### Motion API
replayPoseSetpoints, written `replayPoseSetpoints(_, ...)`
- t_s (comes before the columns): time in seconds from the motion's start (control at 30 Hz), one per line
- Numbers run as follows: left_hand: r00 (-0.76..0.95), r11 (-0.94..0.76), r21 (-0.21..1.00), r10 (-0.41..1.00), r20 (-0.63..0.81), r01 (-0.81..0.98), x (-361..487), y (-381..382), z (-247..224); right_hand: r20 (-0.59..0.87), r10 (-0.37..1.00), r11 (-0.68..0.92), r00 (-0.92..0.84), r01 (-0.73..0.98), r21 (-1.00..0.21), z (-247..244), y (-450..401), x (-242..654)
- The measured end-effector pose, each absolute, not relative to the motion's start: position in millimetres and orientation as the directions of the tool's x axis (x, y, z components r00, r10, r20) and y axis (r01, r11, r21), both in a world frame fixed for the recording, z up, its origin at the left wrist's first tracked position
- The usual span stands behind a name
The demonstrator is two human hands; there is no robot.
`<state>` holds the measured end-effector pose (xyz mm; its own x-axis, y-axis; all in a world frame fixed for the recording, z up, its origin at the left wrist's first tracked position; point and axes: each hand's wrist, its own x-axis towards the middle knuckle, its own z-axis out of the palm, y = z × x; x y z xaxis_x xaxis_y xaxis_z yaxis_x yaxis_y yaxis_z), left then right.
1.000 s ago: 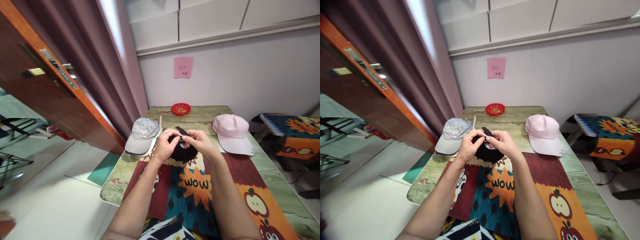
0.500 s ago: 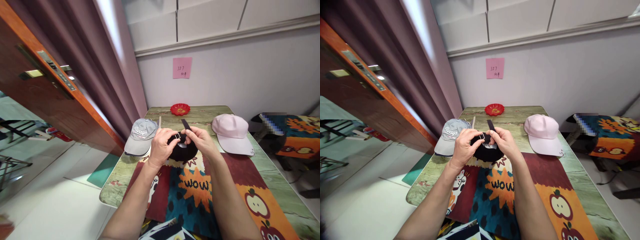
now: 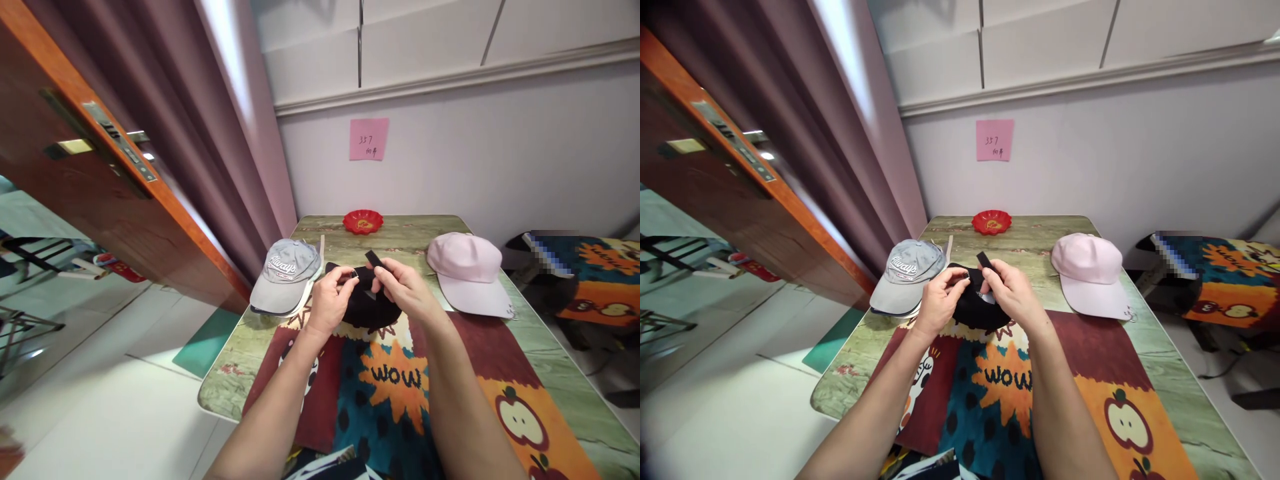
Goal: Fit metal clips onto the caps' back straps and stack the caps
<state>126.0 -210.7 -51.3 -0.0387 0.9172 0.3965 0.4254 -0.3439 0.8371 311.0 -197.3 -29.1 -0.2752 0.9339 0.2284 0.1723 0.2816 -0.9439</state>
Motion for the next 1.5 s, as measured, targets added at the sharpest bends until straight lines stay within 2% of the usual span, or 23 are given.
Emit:
replayPoseSetpoints(0.1, -0.127, -0.27, 0.856, 0.925, 0.357, 0.44, 125.0, -210.1, -49.9, 0.255, 0.952, 0.283, -0.171, 0.162, -0.946, -28.7, -195.1, 315.9)
replayPoseSetpoints(0.27, -0.124, -0.123, 0.985, 0.983, 0.137, 0.119, 125.7, -188.4, -58.9, 0.246, 0.968, 0.245, 0.045, 0.028, -0.969, -37.9, -182.7, 325.0)
replayPoseSetpoints(0.43, -0.038, -0.244, 0.969, 0.97, 0.242, -0.04, 135.2, -150.4, -86.1, 0.217, 0.974, 0.219, 0.07, -0.032, -0.975, -43.4, -175.5, 329.9)
replayPoseSetpoints(0.6, 0.038, -0.421, 0.907, 0.907, 0.42, 0.004, 141.8, -134.5, -91.8, 0.225, 0.974, 0.226, 0.035, -0.037, -0.973, -40.3, -177.7, 330.4)
replayPoseSetpoints(0.73, 0.1, -0.433, 0.89, 0.901, 0.423, 0.142, 137.2, -151.7, -72.7, 0.179, 0.984, 0.178, -0.021, -0.042, -0.983, -38.9, -177.1, 327.1)
replayPoseSetpoints(0.83, 0.039, -0.404, 0.88, 0.912, 0.408, 0.25, 131.6, -170.7, -60.2, 0.157, 0.986, 0.155, -0.047, -0.044, -0.987, -37.4, -176.3, 322.7)
replayPoseSetpoints(0.97, -0.052, -0.422, 0.849, 0.886, 0.46, 0.316, 127.7, -183.8, -49.4, 0.16, 0.984, 0.165, -0.078, 0.061, -0.984, -31.8, -180.5, 316.6)
replayPoseSetpoints(1.1, -0.013, -0.484, 0.797, 0.852, 0.523, 0.361, 125.4, -187.1, -39.5, 0.185, 0.979, 0.196, -0.09, 0.135, -0.971, -28.4, -186.5, 309.2)
replayPoseSetpoints(1.27, -0.007, -0.504, 0.792, 0.842, 0.539, 0.345, 122.5, -188.0, -40.0, 0.179, 0.98, 0.179, -0.092, -0.006, -0.984, -36.6, -183.2, 298.0)
replayPoseSetpoints(1.5, -0.067, -0.419, 0.883, 0.895, 0.441, 0.213, 124.9, -186.2, -52.5, 0.076, 0.992, 0.059, -0.101, -0.16, -0.985, -48.1, -176.5, 290.0)
